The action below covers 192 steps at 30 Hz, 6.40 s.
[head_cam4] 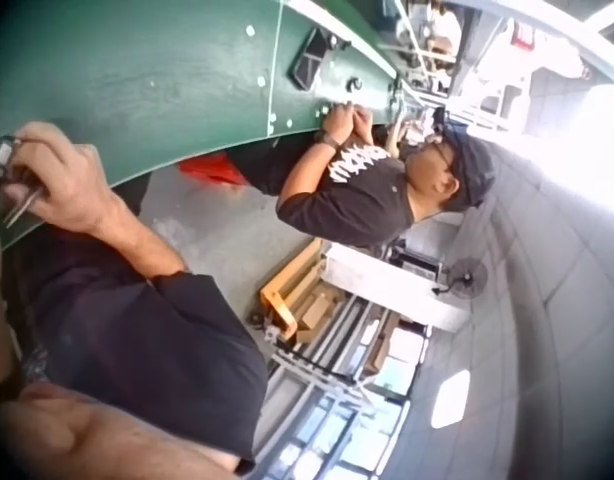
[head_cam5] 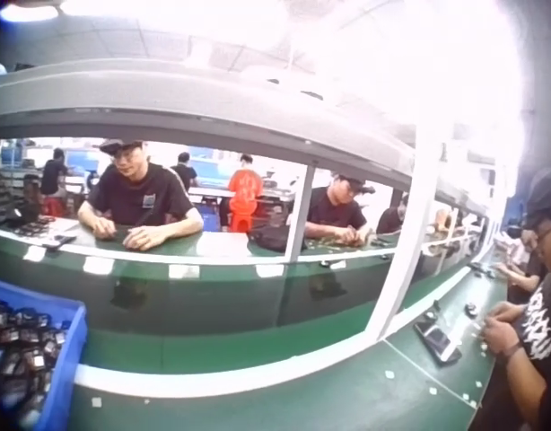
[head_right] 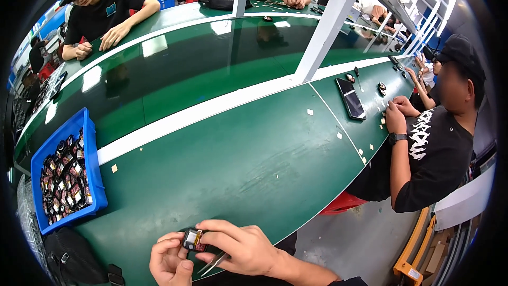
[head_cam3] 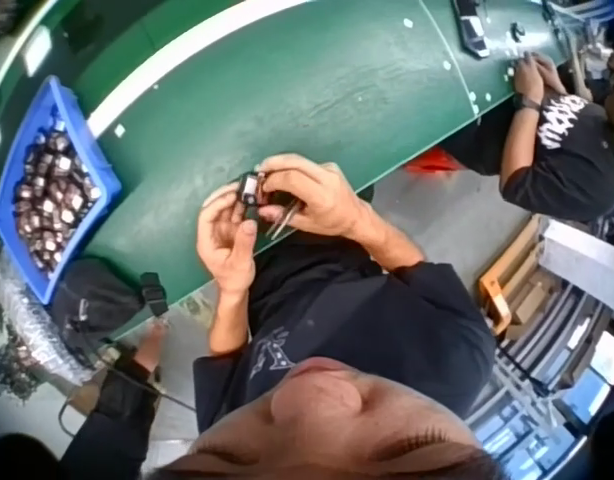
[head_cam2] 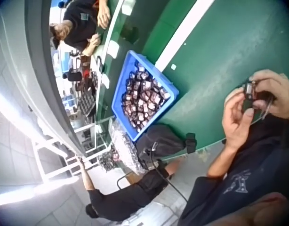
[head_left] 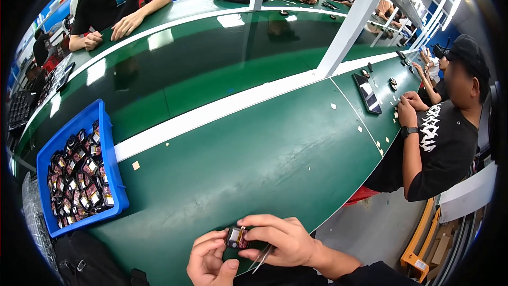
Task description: Assembling small electronic components using tweezers on a production line.
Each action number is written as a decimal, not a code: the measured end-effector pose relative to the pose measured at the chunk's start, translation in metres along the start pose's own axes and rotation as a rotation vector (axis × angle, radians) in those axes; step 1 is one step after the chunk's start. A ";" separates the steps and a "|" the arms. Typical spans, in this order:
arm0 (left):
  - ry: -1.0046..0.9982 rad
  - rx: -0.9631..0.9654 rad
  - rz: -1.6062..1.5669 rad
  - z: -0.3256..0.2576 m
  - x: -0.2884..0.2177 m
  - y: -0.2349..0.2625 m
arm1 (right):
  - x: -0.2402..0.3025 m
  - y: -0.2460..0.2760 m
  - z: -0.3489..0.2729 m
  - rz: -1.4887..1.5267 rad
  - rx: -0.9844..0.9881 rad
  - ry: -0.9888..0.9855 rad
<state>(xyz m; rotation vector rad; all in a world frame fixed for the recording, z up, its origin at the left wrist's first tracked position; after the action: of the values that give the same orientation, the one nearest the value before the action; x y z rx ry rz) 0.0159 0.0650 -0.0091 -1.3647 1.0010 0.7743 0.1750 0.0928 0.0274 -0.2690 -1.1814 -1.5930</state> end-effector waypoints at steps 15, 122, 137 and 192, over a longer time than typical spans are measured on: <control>0.104 -0.001 -0.027 0.003 -0.006 0.004 | -0.009 -0.013 0.002 0.468 0.023 0.055; -0.464 -0.833 0.794 0.012 -0.141 0.148 | -0.001 -0.013 0.013 0.040 -0.037 -0.050; -0.475 -0.662 0.966 0.009 -0.118 0.087 | -0.004 -0.010 0.012 0.052 -0.011 -0.034; -0.078 -0.186 0.261 -0.001 -0.024 0.021 | 0.006 -0.013 0.026 0.192 0.107 0.104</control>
<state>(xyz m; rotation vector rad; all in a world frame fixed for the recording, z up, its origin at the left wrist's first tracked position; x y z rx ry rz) -0.0134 0.0685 0.0039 -1.3647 1.0787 1.1310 0.1515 0.1085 0.0369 -0.2209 -1.1218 -1.3572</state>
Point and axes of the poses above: each hand's wrist, its own z-axis towards the middle knuckle, its own y-axis out of the back of the hand, x = y × z, the point moved 7 cm from there along z, towards the middle knuckle, and after that the axes turned 8 degrees about y, right-handed, at the moved point
